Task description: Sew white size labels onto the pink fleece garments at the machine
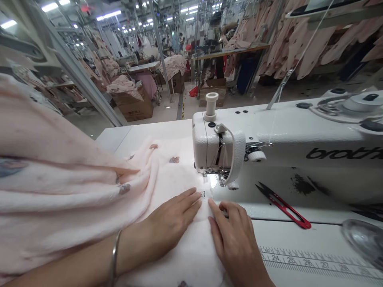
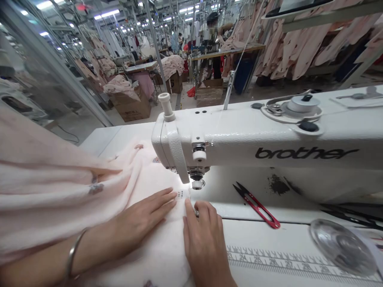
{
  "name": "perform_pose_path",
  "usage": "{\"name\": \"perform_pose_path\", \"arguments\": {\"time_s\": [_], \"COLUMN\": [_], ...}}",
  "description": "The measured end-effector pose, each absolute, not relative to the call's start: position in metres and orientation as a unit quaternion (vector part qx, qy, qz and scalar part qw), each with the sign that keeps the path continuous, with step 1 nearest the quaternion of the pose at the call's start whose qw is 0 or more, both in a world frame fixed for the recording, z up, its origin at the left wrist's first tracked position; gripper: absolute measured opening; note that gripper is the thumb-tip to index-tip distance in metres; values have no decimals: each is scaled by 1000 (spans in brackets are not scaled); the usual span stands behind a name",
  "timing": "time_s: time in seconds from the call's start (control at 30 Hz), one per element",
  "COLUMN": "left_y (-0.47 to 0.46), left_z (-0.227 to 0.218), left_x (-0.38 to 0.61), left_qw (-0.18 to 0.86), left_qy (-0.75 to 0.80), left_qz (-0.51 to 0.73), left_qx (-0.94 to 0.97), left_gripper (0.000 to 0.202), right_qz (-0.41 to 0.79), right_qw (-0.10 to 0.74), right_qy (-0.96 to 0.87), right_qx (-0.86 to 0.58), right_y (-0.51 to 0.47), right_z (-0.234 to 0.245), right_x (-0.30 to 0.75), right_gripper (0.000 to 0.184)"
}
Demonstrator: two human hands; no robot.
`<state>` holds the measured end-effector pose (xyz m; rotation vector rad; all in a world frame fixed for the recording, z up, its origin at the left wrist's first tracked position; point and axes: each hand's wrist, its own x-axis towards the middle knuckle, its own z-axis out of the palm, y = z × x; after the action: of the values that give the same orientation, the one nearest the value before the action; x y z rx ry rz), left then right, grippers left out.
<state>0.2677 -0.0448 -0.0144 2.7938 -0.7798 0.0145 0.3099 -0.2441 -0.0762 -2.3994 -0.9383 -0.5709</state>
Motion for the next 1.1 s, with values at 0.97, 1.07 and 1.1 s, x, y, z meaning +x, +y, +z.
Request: {"name": "perform_pose_path", "arguments": {"time_s": [0.97,1.07,1.1], "left_y": [-43,-44,-44], "left_z": [-44,-44,-43], "left_x": [286,287,287], "left_qw": [112,105,105], "left_qy": [-329,-333,-335], "left_qz": [13,3,3], "left_qx": [937,937,936], "left_gripper": [63,63,63], "right_qz": [-226,-173,-164], "right_qw": [277,313,302], "right_qy": [-335,-319,-319], "right_qx": [-872,-878,-884], "right_y": [-245,-254,-256], "right_z": [-79,-73,-70], "right_x": [308,324,335], "right_gripper": [31,30,29]}}
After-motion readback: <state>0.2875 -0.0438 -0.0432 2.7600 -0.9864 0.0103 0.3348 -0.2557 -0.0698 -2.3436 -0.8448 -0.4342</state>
